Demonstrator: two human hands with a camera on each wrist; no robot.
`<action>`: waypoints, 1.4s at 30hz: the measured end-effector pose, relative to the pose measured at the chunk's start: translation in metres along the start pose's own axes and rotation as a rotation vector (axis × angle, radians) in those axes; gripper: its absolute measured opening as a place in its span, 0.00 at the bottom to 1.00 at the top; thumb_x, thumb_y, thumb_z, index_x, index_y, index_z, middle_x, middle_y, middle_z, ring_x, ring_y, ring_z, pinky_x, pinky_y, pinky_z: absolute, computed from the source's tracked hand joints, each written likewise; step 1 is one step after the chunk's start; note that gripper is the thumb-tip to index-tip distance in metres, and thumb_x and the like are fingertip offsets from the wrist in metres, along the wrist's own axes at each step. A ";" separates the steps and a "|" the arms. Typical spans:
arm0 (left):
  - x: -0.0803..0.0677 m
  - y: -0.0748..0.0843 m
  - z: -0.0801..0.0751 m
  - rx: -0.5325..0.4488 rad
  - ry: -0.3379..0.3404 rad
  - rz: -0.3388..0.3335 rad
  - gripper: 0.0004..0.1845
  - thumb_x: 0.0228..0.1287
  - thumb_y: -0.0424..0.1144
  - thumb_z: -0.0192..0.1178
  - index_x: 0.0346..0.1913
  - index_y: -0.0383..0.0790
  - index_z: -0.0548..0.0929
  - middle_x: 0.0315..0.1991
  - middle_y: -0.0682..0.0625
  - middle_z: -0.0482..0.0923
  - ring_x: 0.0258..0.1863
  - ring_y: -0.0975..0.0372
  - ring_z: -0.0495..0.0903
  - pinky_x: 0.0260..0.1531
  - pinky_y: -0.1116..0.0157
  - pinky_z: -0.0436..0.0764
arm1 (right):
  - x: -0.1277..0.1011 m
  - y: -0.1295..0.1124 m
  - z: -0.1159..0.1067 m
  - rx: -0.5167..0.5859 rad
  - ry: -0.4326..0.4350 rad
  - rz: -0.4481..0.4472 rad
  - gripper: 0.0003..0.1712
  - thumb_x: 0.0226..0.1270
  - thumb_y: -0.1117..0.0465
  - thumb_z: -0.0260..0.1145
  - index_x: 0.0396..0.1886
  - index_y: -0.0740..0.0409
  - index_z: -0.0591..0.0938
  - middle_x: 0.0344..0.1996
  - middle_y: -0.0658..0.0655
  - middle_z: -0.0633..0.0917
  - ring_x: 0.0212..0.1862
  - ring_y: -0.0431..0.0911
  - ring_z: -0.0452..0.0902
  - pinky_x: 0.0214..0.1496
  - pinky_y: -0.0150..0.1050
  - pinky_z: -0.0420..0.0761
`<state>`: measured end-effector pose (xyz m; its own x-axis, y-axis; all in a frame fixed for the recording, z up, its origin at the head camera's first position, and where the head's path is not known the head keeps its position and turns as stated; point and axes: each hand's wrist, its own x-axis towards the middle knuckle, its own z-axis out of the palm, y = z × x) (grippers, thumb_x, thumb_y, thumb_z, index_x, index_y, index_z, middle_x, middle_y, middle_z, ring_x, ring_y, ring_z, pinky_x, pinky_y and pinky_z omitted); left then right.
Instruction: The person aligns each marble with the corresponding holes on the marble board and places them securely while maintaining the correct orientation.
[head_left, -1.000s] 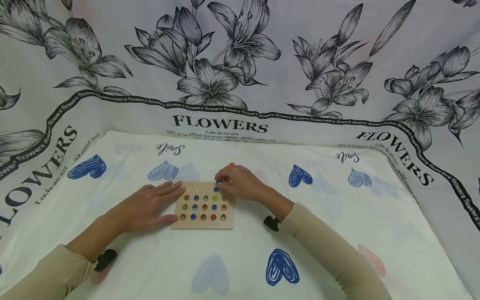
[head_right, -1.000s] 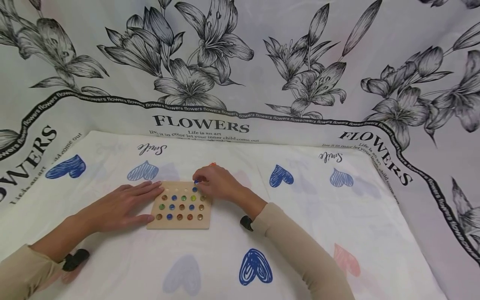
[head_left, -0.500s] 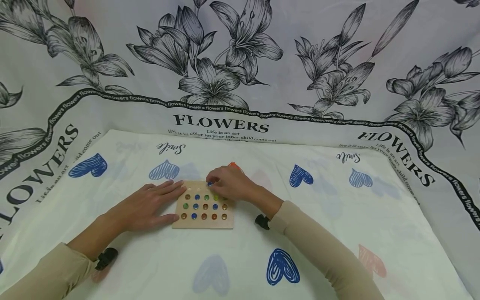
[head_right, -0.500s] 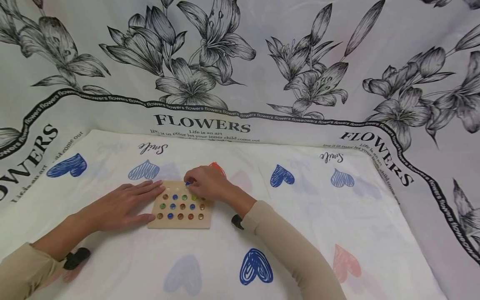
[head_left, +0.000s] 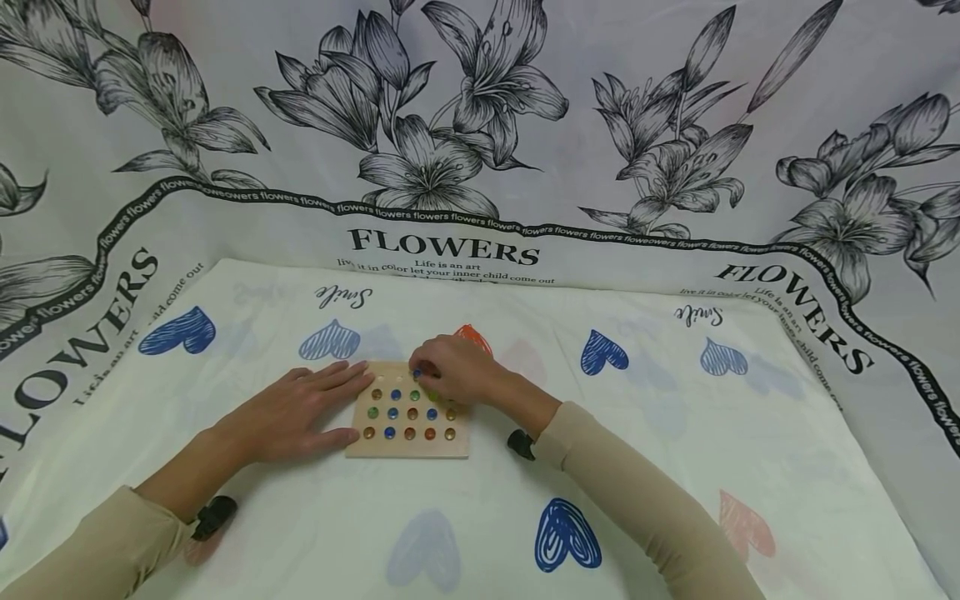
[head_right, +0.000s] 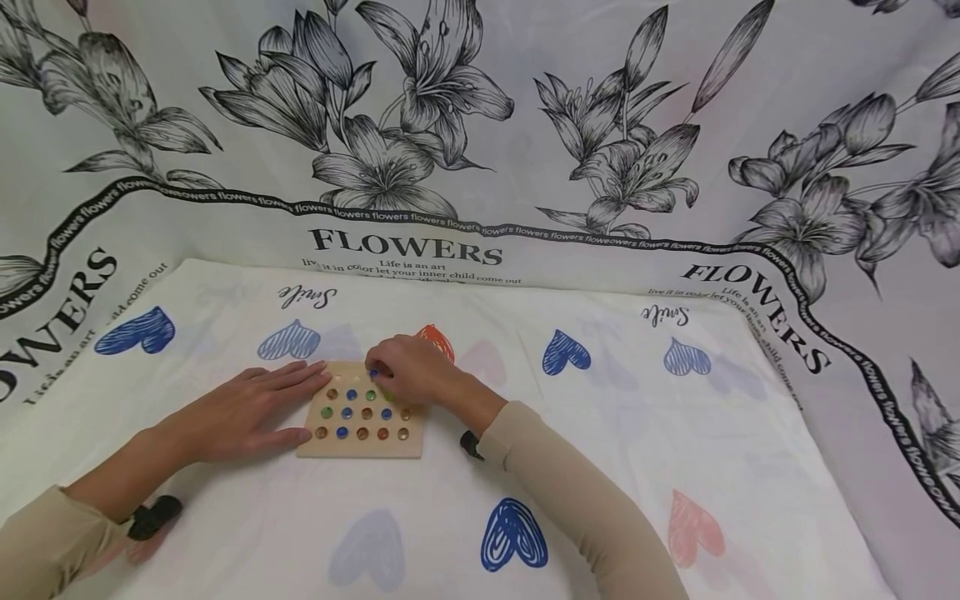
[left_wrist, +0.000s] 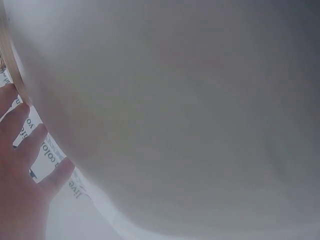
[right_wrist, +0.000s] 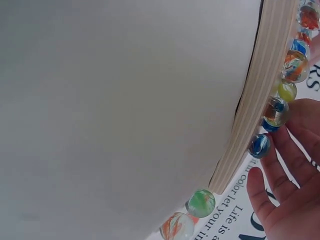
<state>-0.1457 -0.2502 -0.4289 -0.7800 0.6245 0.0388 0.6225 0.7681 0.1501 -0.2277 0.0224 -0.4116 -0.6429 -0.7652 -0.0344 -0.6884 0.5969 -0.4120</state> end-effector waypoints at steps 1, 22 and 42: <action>0.000 0.000 0.000 -0.001 -0.002 0.000 0.40 0.68 0.66 0.52 0.75 0.45 0.66 0.75 0.48 0.62 0.72 0.47 0.64 0.60 0.42 0.70 | 0.000 0.000 0.000 -0.001 0.000 -0.001 0.11 0.71 0.57 0.66 0.50 0.51 0.86 0.41 0.44 0.85 0.41 0.37 0.75 0.48 0.29 0.76; 0.000 0.000 0.001 0.005 -0.019 -0.021 0.41 0.67 0.68 0.52 0.75 0.46 0.66 0.75 0.49 0.61 0.73 0.48 0.63 0.62 0.42 0.70 | -0.023 0.008 -0.018 0.078 0.047 0.083 0.11 0.70 0.61 0.65 0.49 0.53 0.86 0.43 0.45 0.85 0.46 0.37 0.78 0.53 0.32 0.77; 0.001 0.000 0.000 0.007 -0.009 -0.016 0.42 0.66 0.69 0.52 0.75 0.46 0.66 0.75 0.48 0.62 0.72 0.47 0.64 0.61 0.42 0.70 | -0.072 0.052 -0.020 0.087 0.046 0.209 0.15 0.67 0.61 0.67 0.52 0.56 0.86 0.41 0.48 0.86 0.42 0.41 0.78 0.50 0.35 0.80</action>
<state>-0.1465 -0.2491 -0.4287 -0.7890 0.6137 0.0281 0.6107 0.7786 0.1440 -0.2240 0.1131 -0.4127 -0.7846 -0.6140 -0.0866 -0.5082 0.7167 -0.4776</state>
